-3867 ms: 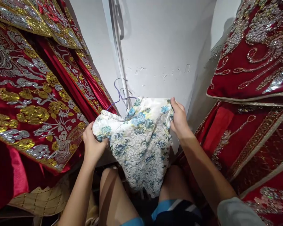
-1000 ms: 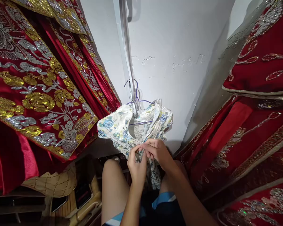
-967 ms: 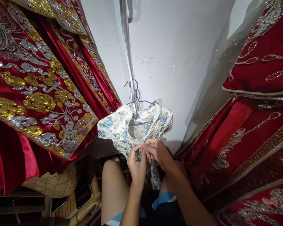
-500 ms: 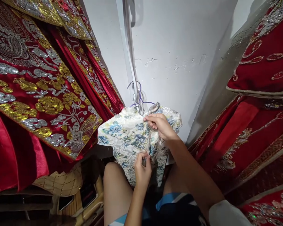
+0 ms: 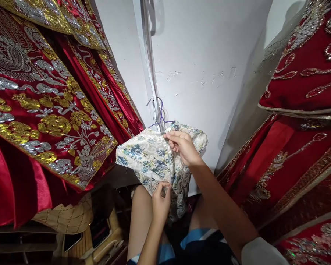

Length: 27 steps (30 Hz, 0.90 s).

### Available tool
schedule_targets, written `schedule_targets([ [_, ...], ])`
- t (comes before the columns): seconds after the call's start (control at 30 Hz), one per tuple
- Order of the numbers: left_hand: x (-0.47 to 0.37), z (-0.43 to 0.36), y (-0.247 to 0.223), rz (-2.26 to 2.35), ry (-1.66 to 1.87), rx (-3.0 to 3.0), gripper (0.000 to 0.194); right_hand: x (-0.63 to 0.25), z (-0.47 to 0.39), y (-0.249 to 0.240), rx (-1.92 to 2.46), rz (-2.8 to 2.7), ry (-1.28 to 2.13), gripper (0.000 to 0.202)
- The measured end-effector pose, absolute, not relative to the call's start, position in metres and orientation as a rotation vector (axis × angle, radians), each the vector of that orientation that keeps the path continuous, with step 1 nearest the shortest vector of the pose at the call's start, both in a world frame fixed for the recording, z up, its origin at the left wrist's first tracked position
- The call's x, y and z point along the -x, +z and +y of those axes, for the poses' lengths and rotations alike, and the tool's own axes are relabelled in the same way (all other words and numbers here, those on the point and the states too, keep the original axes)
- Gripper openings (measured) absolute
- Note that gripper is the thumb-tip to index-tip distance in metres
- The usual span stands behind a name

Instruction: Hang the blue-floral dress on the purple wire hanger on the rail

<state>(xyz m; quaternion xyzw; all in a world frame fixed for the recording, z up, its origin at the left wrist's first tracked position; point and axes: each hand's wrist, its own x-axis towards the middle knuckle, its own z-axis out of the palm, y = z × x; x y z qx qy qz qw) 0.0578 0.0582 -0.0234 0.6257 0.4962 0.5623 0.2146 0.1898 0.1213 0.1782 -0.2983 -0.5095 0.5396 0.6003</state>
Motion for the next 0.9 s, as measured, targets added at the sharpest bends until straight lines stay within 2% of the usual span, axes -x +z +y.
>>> schedule_targets([
  [0.13,-0.053,0.071,0.050,1.261,1.806,-1.772,0.018,-0.190,0.112,0.177,0.691,-1.202,1.231,0.024],
  [0.23,-0.047,0.089,0.119,1.181,1.989,-1.965,0.029,-0.192,0.108,0.179,0.676,-1.220,1.221,0.026],
  [0.3,-0.046,0.101,0.153,1.135,1.938,-2.189,0.032,-0.193,0.108,0.179,0.662,-1.229,1.203,0.028],
  [0.4,-0.050,0.111,0.180,1.119,1.768,-2.460,0.016,-0.192,0.116,0.172,0.685,-1.250,1.127,0.030],
  [0.53,-0.048,0.112,0.189,1.211,1.914,-2.479,0.016,-0.185,0.130,0.143,0.842,-1.286,1.025,0.021],
  [0.67,-0.010,0.120,0.186,1.390,2.199,-2.026,0.019,-0.181,0.130,0.107,0.914,-1.304,1.080,0.020],
  [0.8,0.044,0.137,0.154,1.193,2.259,-1.144,0.016,-0.182,0.114,0.083,0.892,-1.246,1.170,0.018],
  [0.9,0.068,0.144,0.118,1.113,2.231,-0.997,0.026,-0.180,0.099,0.074,0.895,-1.238,1.228,0.019],
])
